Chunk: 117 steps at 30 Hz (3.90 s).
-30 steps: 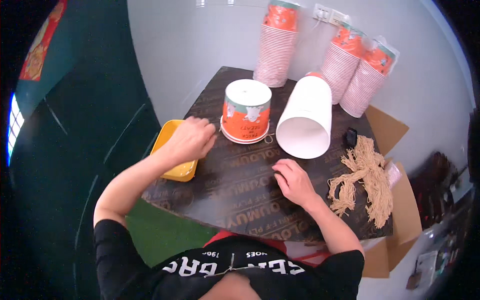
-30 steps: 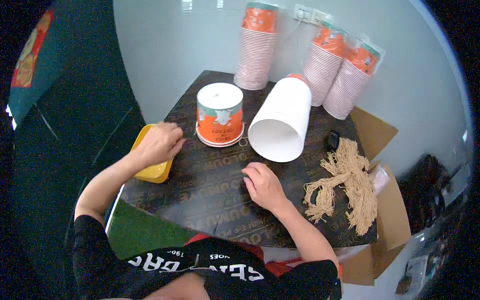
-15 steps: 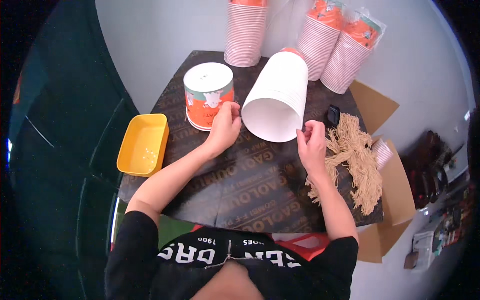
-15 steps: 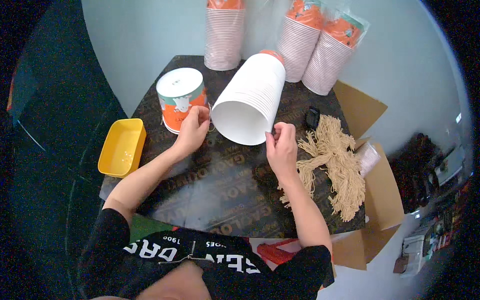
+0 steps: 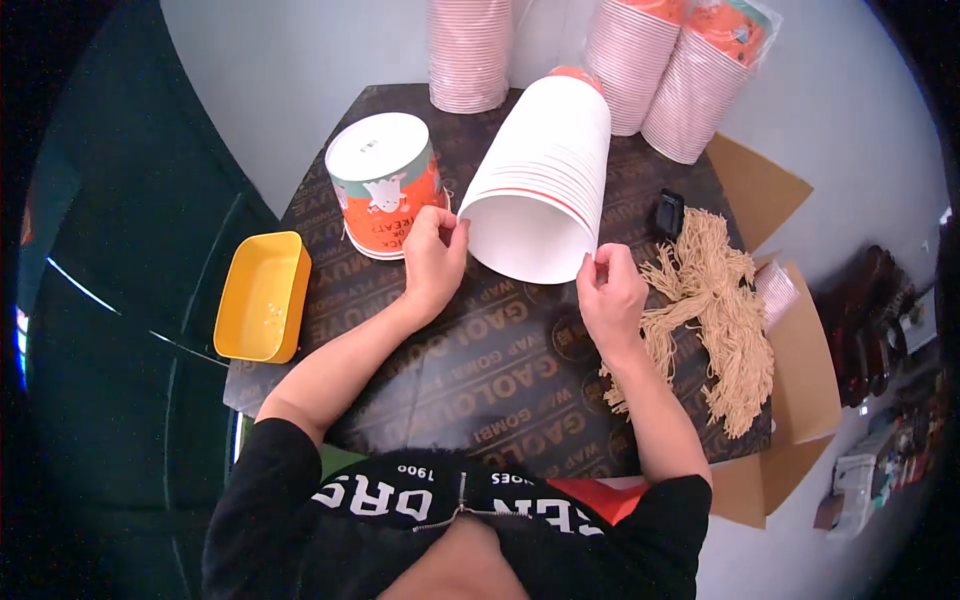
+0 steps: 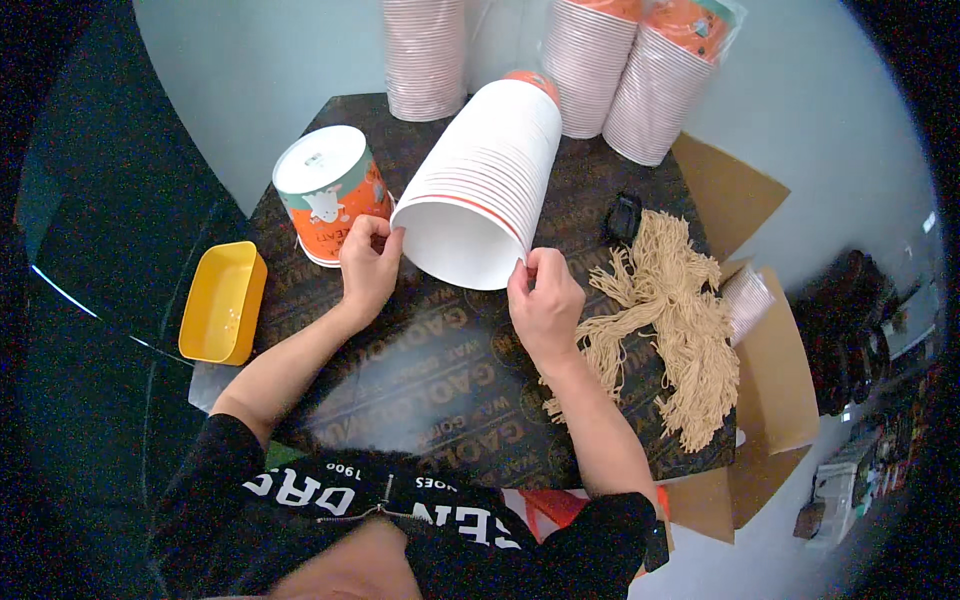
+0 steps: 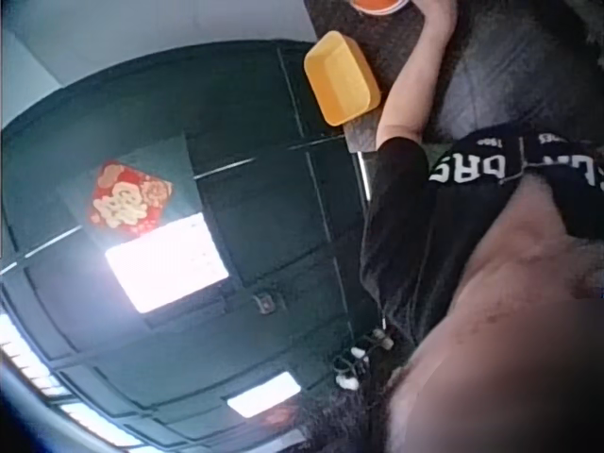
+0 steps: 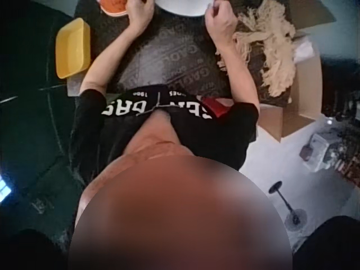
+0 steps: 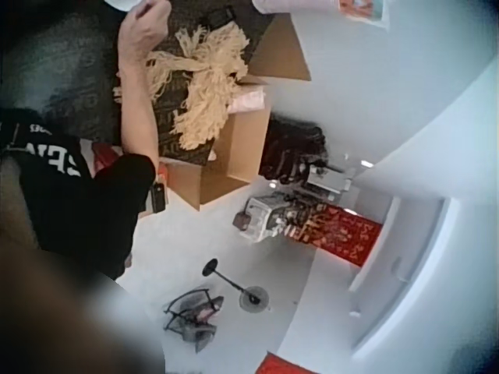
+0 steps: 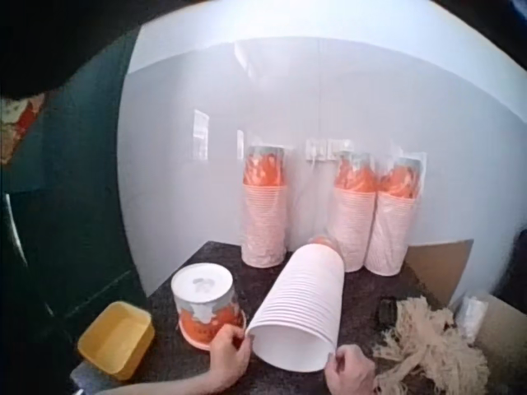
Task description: Assembling paper buckets by threading and tying string handles through pre-punched holes.
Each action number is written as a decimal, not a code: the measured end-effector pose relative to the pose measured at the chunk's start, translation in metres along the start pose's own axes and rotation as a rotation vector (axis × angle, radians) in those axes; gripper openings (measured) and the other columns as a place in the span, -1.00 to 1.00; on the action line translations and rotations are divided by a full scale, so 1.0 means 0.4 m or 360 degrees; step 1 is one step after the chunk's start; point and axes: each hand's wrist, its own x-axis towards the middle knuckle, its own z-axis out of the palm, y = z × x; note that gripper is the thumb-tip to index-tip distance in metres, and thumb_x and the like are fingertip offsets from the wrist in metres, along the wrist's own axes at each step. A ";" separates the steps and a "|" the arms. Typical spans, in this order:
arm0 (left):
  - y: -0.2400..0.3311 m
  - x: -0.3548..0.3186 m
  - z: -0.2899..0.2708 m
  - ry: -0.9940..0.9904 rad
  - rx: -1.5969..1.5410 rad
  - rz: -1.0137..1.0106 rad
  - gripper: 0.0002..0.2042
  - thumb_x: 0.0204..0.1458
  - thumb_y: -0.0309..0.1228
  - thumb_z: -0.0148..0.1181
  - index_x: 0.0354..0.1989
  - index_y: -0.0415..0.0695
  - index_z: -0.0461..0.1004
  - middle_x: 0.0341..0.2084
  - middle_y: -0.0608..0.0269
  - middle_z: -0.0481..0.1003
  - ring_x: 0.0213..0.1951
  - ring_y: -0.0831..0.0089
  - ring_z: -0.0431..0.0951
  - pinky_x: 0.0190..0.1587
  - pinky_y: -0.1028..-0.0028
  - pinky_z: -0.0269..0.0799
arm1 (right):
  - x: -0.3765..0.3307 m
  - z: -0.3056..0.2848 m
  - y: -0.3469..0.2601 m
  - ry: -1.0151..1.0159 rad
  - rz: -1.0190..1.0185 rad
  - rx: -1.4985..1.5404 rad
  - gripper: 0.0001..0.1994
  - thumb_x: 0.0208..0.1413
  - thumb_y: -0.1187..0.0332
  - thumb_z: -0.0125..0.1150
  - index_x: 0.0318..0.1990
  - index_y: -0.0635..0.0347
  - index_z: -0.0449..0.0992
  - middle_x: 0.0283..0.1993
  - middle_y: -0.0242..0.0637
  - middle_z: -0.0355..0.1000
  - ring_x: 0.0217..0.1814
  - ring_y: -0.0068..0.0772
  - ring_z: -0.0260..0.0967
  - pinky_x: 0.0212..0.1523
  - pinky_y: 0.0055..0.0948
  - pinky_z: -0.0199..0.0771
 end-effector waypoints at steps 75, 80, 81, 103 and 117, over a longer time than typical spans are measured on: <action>0.244 0.051 -0.292 -0.1162 0.0505 0.0351 -0.31 0.10 -0.07 0.23 0.22 -0.43 0.28 0.13 -0.30 0.39 0.20 -0.10 0.39 0.26 0.16 0.28 | -0.091 -0.054 -0.151 -0.1137 0.0875 0.2067 -0.58 0.35 0.15 0.00 0.01 0.45 0.40 -0.05 -0.23 0.44 -0.04 -0.50 0.37 0.02 -0.48 0.33; 0.229 0.068 -0.269 -0.1255 0.0451 0.0306 -0.44 0.21 -0.17 0.08 0.20 -0.44 0.29 0.07 -0.29 0.42 0.13 -0.12 0.44 0.20 0.16 0.33 | -0.085 -0.055 -0.162 -0.1199 0.0784 0.2074 -0.55 0.35 0.11 0.03 0.00 0.45 0.40 -0.03 -0.25 0.42 -0.05 -0.52 0.31 0.03 -0.51 0.26; 0.231 0.067 -0.266 -0.1256 0.0496 0.0384 -0.46 0.23 -0.19 0.05 0.19 -0.44 0.30 0.06 -0.29 0.43 0.11 -0.13 0.44 0.18 0.15 0.34 | -0.084 -0.055 -0.167 -0.1150 0.0822 0.2131 -0.57 0.33 0.12 0.07 0.00 0.44 0.39 -0.04 -0.26 0.41 -0.05 -0.53 0.31 0.02 -0.52 0.27; 0.248 0.045 -0.269 -0.1215 0.0547 0.0531 -0.46 0.21 -0.20 0.09 0.22 -0.37 0.30 0.08 -0.23 0.43 0.15 -0.10 0.42 0.22 0.13 0.29 | -0.082 -0.064 -0.194 -0.1121 0.1040 0.2439 -0.65 0.18 0.41 0.27 0.05 0.33 0.36 -0.02 -0.33 0.38 -0.01 -0.54 0.34 0.05 -0.52 0.36; 0.236 -0.010 -0.269 -0.0845 0.0231 0.1222 -0.69 -0.18 -0.52 0.39 -0.26 -0.18 0.41 -0.32 0.10 0.41 -0.28 0.11 0.44 -0.18 0.20 0.35 | -0.104 -0.054 -0.211 -0.0979 0.0800 0.2292 -0.80 0.18 0.56 0.16 -0.06 0.38 0.41 -0.06 -0.31 0.37 0.00 -0.53 0.34 0.10 -0.51 0.32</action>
